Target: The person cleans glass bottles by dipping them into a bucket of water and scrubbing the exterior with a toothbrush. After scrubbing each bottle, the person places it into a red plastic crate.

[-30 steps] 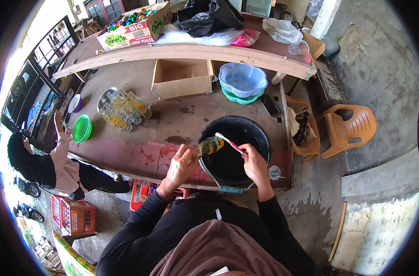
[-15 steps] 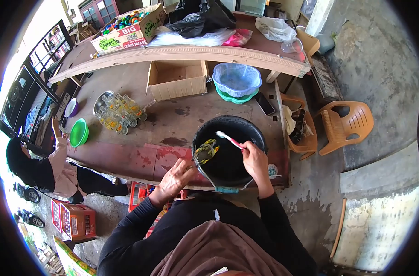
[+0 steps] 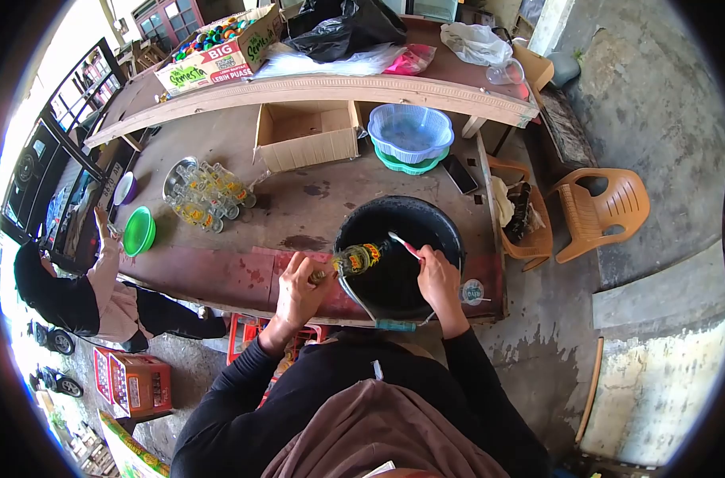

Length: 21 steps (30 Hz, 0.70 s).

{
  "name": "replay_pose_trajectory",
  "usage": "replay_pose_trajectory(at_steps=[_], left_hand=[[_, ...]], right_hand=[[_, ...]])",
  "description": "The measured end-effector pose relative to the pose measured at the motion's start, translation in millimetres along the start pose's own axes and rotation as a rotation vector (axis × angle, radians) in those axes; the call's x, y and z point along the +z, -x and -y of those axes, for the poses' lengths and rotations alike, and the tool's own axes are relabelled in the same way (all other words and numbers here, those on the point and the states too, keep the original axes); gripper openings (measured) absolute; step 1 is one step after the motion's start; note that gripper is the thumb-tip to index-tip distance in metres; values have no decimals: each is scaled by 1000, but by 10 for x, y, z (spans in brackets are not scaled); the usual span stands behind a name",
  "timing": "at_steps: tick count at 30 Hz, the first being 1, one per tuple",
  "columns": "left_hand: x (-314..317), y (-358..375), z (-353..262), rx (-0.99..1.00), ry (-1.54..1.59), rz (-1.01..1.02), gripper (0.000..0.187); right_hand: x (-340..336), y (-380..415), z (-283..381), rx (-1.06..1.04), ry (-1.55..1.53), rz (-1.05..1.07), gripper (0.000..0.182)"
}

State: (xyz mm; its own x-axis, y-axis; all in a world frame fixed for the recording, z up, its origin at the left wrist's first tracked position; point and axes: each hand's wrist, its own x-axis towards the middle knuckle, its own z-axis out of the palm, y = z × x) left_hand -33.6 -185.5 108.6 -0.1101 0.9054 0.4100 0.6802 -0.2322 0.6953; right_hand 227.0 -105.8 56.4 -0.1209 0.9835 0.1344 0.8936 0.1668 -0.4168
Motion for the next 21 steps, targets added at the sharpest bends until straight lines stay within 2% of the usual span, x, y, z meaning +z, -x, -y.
replay_pose_trajectory(at_steps=[3, 4, 6, 8, 9, 11, 13, 19, 21], left_hand=[[21, -22, 16, -12, 12, -20, 18], [11, -37, 25, -51, 9, -25, 19], [-28, -62, 49, -87, 5, -25, 19], [-84, -89, 84, -147, 101, -76, 19], [-119, -82, 167, -290, 271, -47, 19], [-231, -48, 272, -349, 360, -57, 18], [-318, -13, 394, -416, 483, -107, 11], [-407, 130, 571, -546, 630, -166, 12], [-381, 166, 629, -576, 706, -192, 12]], right_hand=[[-80, 58, 17, -117, -74, -66, 7], [-81, 100, 19, -130, -82, -6, 7], [-76, 150, -4, -97, -29, -36, 7], [-126, 147, -43, -55, 5, -105, 7], [-168, 153, -38, -58, 6, -101, 7], [-220, 171, -21, -67, -80, -238, 11], [-231, 205, -14, -77, -99, -239, 15], [-278, 318, 185, -111, -218, -243, 16], [-258, 344, 187, -66, -142, -136, 16]])
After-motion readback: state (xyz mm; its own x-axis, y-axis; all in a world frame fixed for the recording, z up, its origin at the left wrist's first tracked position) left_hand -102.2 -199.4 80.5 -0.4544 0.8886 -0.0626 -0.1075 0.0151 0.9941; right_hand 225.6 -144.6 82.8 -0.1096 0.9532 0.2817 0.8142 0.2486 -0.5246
